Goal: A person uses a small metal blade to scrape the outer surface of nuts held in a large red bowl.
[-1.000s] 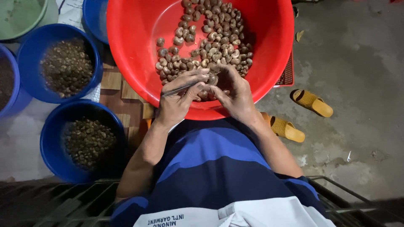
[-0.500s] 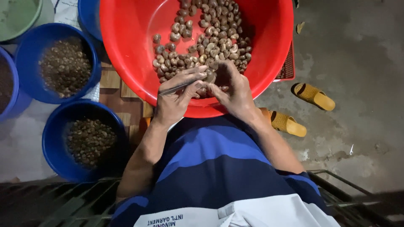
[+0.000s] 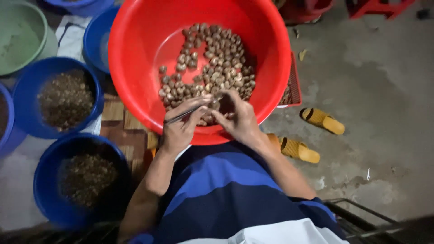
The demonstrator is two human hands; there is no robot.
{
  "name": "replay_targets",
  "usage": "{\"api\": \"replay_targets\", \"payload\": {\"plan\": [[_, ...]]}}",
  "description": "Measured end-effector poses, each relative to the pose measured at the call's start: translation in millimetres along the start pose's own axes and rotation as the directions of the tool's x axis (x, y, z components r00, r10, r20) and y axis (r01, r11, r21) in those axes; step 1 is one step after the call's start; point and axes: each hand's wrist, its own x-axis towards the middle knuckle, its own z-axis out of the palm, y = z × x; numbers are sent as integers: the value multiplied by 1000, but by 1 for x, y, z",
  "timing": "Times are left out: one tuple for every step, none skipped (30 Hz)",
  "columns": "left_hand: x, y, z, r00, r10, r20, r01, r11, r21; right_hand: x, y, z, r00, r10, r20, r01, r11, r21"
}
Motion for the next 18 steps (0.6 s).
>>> {"api": "replay_targets", "payload": {"plan": [[1,0,0,1000,12,2,-12,1000,-6,0,3,1,1000,-9,-7,9,1000,-8],[2,-1,-1,1000,19,6,-19,1000,-18,0,7,2,1000,0,-14,0,1000,6],[2,-1,-1,1000,19,8,-19,999,-27,-1,11,3,1000,13,-17,-13,1000,24],[3,1,0,1000,26,10,-25,999,-29,0,7,2,1000,9,-21,-8,1000,21],[3,4,1,999,32,15,-31,999,-35,1,3,2,1000,12,-24,-11,999,31],[3,5,1,999,38,20,-37,999,-40,3,-1,2,1000,15,-26,-14,999,41],[2,1,-1,999,40,20,-39,998,-41,2,2,3,1000,13,-27,-12,999,40],[0,-4,-3,999,32,13,-31,999,-31,1,5,5,1000,6,-27,-5,999,40],[-1,-9,-5,1000,25,4,-25,999,-22,1,8,5,1000,-1,-28,2,999,40],[0,-5,-3,1000,27,5,-27,999,-22,2,6,5,1000,-3,-29,5,999,39],[2,-1,-2,999,18,30,-17,999,-33,4,3,4,999,-7,-31,8,999,31],[3,2,0,998,8,56,-5,999,-44,5,1,3,999,-11,-33,12,1000,24],[2,1,1,998,7,57,-4,999,-45,4,2,3,999,-10,-33,11,1000,23],[0,0,1,999,-1,42,2,999,-37,3,3,3,1000,-6,-25,7,1000,28],[-1,-1,2,1000,-9,27,9,1000,-29,2,4,3,1000,-2,-18,2,999,32],[-2,-4,0,1000,-10,27,11,999,-30,2,3,3,1000,0,-18,1,999,32],[-4,-8,-2,1000,-17,26,18,1000,-12,2,2,3,1000,2,-18,-1,999,42],[-5,-12,-3,999,-25,25,25,1000,5,2,1,3,1000,4,-19,-3,999,53]]}}
